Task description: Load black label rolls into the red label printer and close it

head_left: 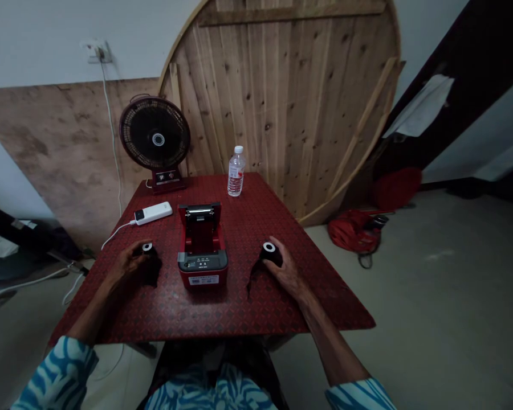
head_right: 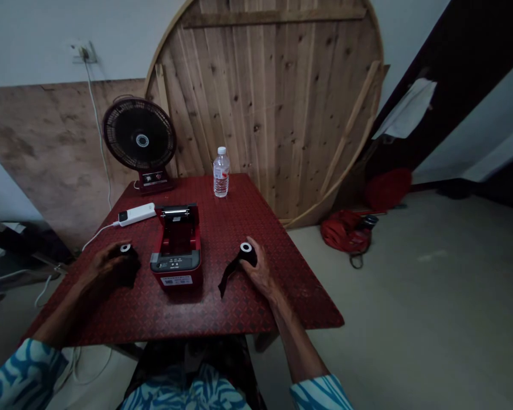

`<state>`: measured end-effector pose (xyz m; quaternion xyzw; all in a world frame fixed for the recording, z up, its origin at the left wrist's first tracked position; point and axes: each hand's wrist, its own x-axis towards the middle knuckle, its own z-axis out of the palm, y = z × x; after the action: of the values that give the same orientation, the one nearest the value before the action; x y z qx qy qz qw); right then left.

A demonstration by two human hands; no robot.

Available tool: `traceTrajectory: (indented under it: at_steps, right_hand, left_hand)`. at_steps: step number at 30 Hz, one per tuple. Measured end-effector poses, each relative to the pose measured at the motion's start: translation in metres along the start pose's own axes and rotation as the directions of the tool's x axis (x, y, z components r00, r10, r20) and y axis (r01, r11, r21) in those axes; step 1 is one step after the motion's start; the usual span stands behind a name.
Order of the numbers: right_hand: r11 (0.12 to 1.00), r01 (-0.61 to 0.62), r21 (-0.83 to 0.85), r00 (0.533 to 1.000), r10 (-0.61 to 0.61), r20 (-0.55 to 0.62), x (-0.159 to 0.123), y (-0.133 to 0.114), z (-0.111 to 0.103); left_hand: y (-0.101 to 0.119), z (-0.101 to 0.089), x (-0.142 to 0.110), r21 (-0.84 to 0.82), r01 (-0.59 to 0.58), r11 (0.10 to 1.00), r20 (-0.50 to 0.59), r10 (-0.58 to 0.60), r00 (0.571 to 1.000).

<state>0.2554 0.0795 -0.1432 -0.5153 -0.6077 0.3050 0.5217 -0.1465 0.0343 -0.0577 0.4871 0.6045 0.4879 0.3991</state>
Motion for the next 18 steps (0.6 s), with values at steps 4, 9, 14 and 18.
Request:
traceTrajectory:
  at_steps: [4,9,14,18]
  right_hand:
    - [0.975,-0.07,0.211,0.994,0.085,-0.067,0.002,-0.005,-0.013]
    - [0.91,0.193,0.367,0.821,0.055,-0.568,-0.001,-0.062,-0.023]
    - [0.958,0.255,0.129,0.967,-0.252,-0.045,-0.043,-0.147,0.016]
    - [0.91,0.391,0.139,0.874,-0.415,0.255,-0.064,-0.167,0.056]
  left_hand:
    - [0.007,-0.01,0.0,-0.128,-0.041,0.991,0.001,0.042,0.999]
    - [0.026,0.004,-0.025,-0.263,-0.062,0.963,0.081,0.086,0.993]
    - [0.046,0.047,-0.051,-0.381,-0.114,0.918,0.151,0.183,0.971]
    - [0.054,0.076,-0.064,-0.391,-0.212,0.896,0.189,0.304,0.934]
